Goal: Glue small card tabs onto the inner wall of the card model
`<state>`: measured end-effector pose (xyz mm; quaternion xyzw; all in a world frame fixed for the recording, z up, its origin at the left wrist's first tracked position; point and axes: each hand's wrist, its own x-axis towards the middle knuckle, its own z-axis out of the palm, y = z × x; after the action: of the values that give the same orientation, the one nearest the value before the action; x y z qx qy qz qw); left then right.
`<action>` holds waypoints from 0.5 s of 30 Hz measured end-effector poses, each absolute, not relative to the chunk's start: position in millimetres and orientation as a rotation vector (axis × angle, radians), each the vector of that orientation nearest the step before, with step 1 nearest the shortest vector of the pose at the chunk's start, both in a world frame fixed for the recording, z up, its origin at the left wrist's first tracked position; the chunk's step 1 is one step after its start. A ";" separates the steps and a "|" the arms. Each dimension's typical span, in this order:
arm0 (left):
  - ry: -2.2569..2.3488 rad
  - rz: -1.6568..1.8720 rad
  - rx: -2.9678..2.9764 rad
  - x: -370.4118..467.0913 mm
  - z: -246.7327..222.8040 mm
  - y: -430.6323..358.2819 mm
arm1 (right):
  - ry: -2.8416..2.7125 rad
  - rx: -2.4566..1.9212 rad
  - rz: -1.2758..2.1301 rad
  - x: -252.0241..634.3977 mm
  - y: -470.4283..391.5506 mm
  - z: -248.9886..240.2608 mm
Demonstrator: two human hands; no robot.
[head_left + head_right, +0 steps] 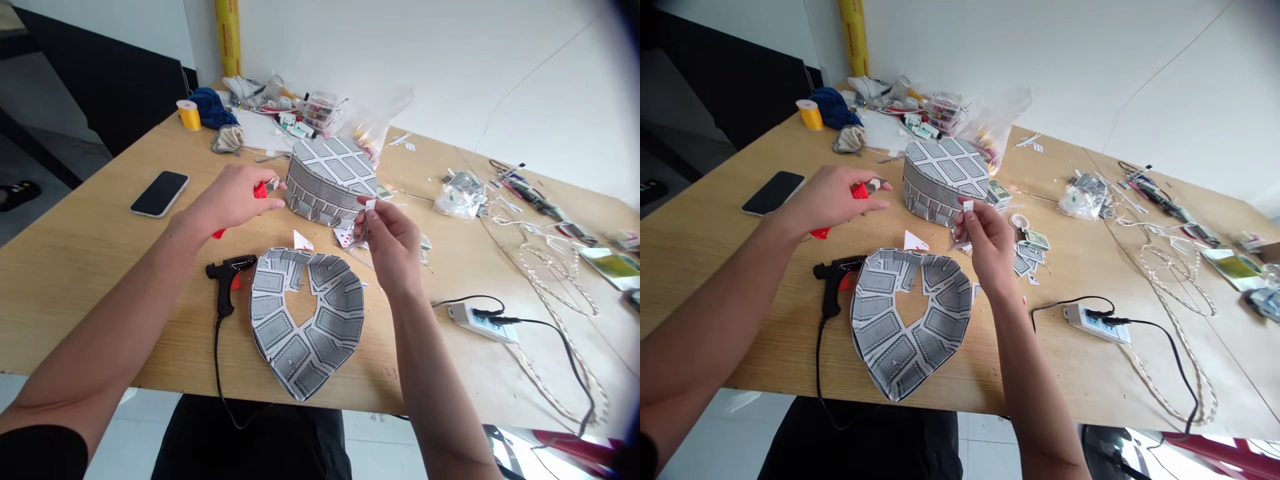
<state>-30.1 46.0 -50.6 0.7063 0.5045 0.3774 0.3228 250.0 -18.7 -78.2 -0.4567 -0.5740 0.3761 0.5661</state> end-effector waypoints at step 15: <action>1.325 0.552 1.861 -45.9 -85.6 -6.6 | -1.198 -1.091 1.225 262.4 -63.6 -120.4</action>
<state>-45.9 -6.6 -85.6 0.7307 0.5202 0.2167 0.3853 262.4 -63.6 -120.4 -0.4563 -0.5013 0.5126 0.5270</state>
